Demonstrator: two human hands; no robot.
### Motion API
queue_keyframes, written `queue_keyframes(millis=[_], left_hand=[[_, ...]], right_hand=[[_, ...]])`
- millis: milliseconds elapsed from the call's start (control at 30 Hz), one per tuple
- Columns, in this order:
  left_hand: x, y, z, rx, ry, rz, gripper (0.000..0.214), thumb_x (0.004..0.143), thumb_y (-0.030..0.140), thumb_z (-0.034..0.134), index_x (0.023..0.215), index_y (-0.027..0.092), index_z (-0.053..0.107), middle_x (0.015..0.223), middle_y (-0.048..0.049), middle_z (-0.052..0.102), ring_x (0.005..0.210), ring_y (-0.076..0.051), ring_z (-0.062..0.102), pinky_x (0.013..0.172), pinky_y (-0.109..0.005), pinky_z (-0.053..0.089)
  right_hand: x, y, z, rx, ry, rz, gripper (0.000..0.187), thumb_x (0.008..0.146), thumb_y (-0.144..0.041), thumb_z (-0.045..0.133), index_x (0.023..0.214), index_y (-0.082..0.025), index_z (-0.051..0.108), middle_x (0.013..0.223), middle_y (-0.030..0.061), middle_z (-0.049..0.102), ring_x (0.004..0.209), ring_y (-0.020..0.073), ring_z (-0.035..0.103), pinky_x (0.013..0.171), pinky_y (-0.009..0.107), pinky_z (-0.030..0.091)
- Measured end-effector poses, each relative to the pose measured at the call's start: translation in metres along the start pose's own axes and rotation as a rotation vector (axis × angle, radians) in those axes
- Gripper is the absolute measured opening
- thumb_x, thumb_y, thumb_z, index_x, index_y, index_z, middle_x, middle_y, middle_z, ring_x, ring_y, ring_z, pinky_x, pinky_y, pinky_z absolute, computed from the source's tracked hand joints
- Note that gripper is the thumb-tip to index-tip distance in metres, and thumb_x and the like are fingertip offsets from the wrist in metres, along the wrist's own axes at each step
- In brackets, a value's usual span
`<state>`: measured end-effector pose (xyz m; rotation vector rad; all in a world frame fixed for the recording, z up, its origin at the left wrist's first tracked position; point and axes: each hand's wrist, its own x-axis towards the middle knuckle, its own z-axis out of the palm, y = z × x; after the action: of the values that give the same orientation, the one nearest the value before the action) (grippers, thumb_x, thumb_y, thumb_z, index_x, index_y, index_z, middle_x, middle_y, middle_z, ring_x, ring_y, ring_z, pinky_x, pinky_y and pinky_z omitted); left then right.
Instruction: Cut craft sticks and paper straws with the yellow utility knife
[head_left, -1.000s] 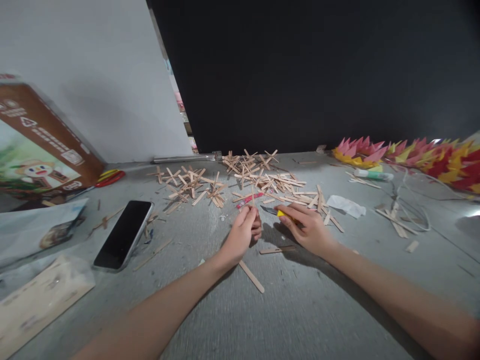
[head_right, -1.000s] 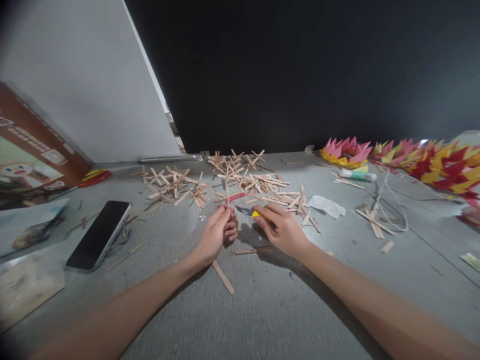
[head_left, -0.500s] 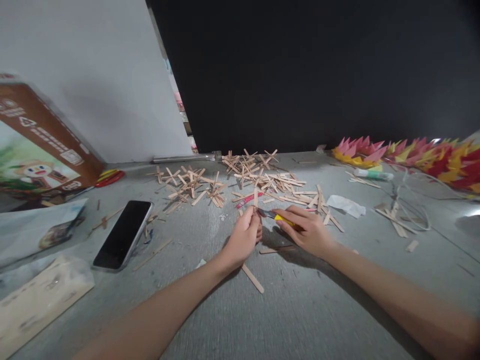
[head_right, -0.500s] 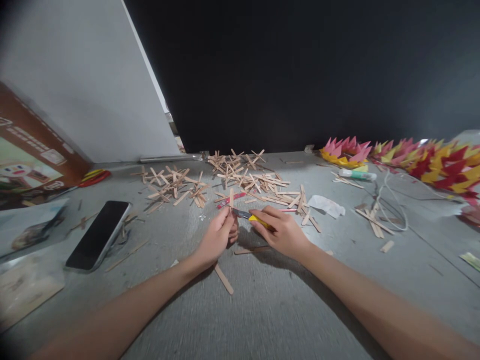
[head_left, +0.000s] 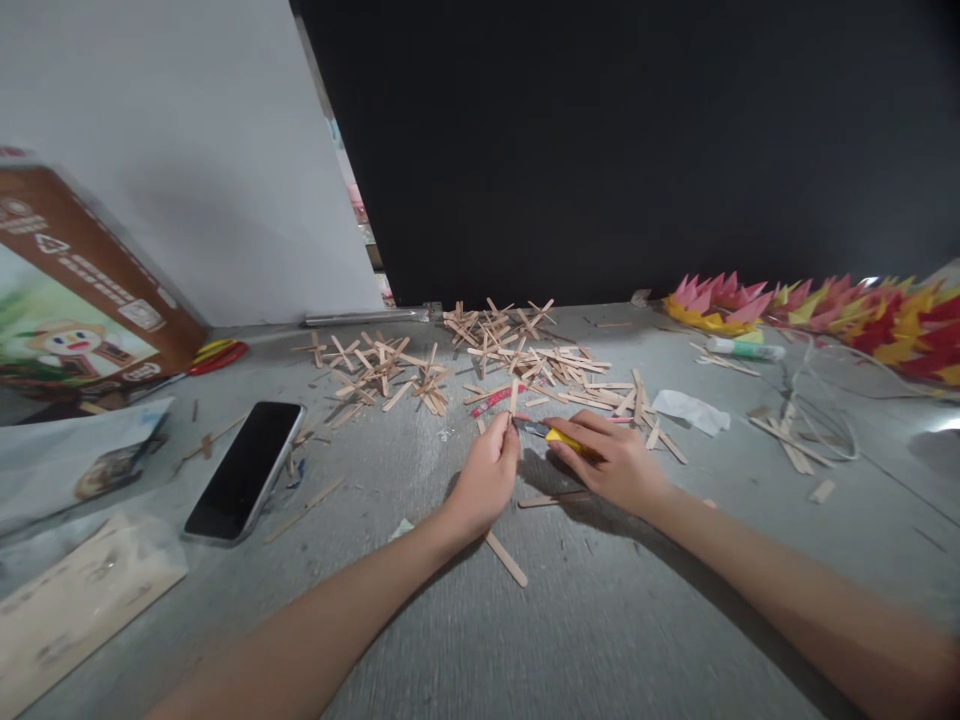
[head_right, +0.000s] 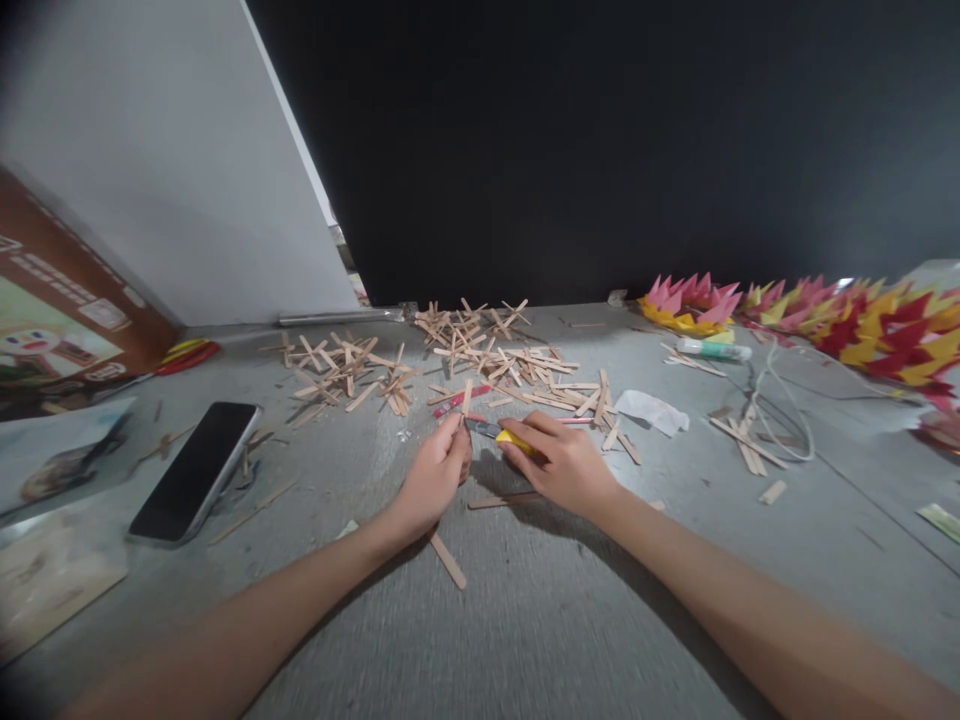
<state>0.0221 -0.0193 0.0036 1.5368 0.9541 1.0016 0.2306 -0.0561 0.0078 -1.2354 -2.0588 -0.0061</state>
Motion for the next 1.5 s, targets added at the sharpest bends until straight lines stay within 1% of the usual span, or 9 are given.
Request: queue_keyframes(millis=[167,333,533,633,800,1000,1100,1267,1500], left_hand=[[0.0,0.007,-0.003,0.139,-0.025,0.031,0.03,0.106,0.034,0.038,0.112,0.019,0.063,0.06,0.0057,0.042,0.056,-0.016,0.041,0.061,-0.026,0.033],[0.0,0.007,-0.004,0.195,-0.004,0.038,0.031,0.106,0.037,0.039,0.082,0.021,0.05,0.061,0.0055,0.041,0.058,-0.015,0.039,0.061,-0.026,0.029],[0.0,0.008,-0.004,0.197,-0.002,0.081,0.033,0.106,0.038,0.039,0.08,0.021,0.049,0.066,0.0044,0.041,0.064,-0.014,0.039,0.062,-0.026,0.03],[0.001,0.005,-0.005,0.112,-0.007,0.044,0.038,0.105,0.043,0.042,0.075,0.021,0.045,0.063,0.0049,0.04,0.06,-0.013,0.036,0.059,-0.026,0.028],[0.003,-0.001,-0.005,-0.238,-0.104,-0.067,0.044,0.1,0.053,0.054,0.072,0.022,0.04,0.054,0.0092,0.031,0.046,-0.008,0.027,0.048,-0.024,0.02],[0.006,0.001,-0.006,-0.444,-0.169,-0.137,0.044,0.096,0.052,0.062,0.072,0.023,0.039,0.051,0.0113,0.027,0.041,-0.006,0.021,0.042,-0.022,0.014],[0.004,0.004,-0.006,-0.473,-0.176,-0.15,0.043,0.096,0.051,0.062,0.072,0.023,0.04,0.052,0.011,0.028,0.041,-0.006,0.022,0.041,-0.022,0.013],[-0.001,0.009,-0.006,-0.338,-0.228,-0.163,0.032,0.1,0.048,0.058,0.089,0.019,0.054,0.053,0.0106,0.032,0.044,-0.007,0.025,0.045,-0.023,0.015],[0.001,0.007,-0.005,-0.408,-0.21,-0.15,0.035,0.098,0.046,0.06,0.078,0.022,0.044,0.053,0.0118,0.028,0.043,-0.007,0.022,0.044,-0.024,0.013]], right_hand=[[-0.002,0.002,0.002,-0.08,0.026,0.015,0.028,0.104,-0.036,0.058,0.127,-0.027,0.072,0.099,0.0073,0.075,0.077,0.0203,0.071,0.069,0.034,0.058],[-0.001,0.002,0.001,-0.129,0.034,0.013,0.028,0.104,-0.036,0.058,0.125,-0.026,0.074,0.098,0.008,0.075,0.077,0.0211,0.071,0.069,0.033,0.058],[-0.002,0.003,0.001,-0.146,0.046,0.011,0.027,0.104,-0.035,0.059,0.125,-0.026,0.074,0.099,0.0072,0.075,0.08,0.0203,0.072,0.072,0.032,0.058],[-0.002,0.003,0.002,-0.137,0.058,0.0,0.027,0.104,-0.035,0.06,0.125,-0.025,0.074,0.099,0.0069,0.075,0.08,0.0197,0.071,0.071,0.031,0.058],[-0.001,0.003,0.002,-0.098,0.058,0.006,0.028,0.104,-0.033,0.06,0.126,-0.025,0.073,0.1,0.0076,0.075,0.083,0.0202,0.072,0.07,0.03,0.058],[-0.002,0.002,0.001,-0.111,0.047,0.012,0.028,0.104,-0.036,0.058,0.128,-0.029,0.072,0.101,0.0076,0.074,0.082,0.0218,0.071,0.071,0.034,0.061],[-0.001,0.002,0.001,-0.084,0.047,0.029,0.029,0.105,-0.037,0.057,0.127,-0.028,0.072,0.101,0.0081,0.074,0.083,0.0222,0.071,0.074,0.035,0.061],[0.005,0.006,0.002,-0.026,0.2,0.156,0.031,0.106,-0.035,0.053,0.127,-0.023,0.072,0.101,0.0101,0.072,0.085,0.0223,0.07,0.077,0.036,0.059],[0.004,0.002,0.0,0.076,0.15,0.086,0.03,0.105,-0.033,0.056,0.13,-0.023,0.069,0.102,0.0097,0.07,0.089,0.0223,0.069,0.078,0.035,0.057]])
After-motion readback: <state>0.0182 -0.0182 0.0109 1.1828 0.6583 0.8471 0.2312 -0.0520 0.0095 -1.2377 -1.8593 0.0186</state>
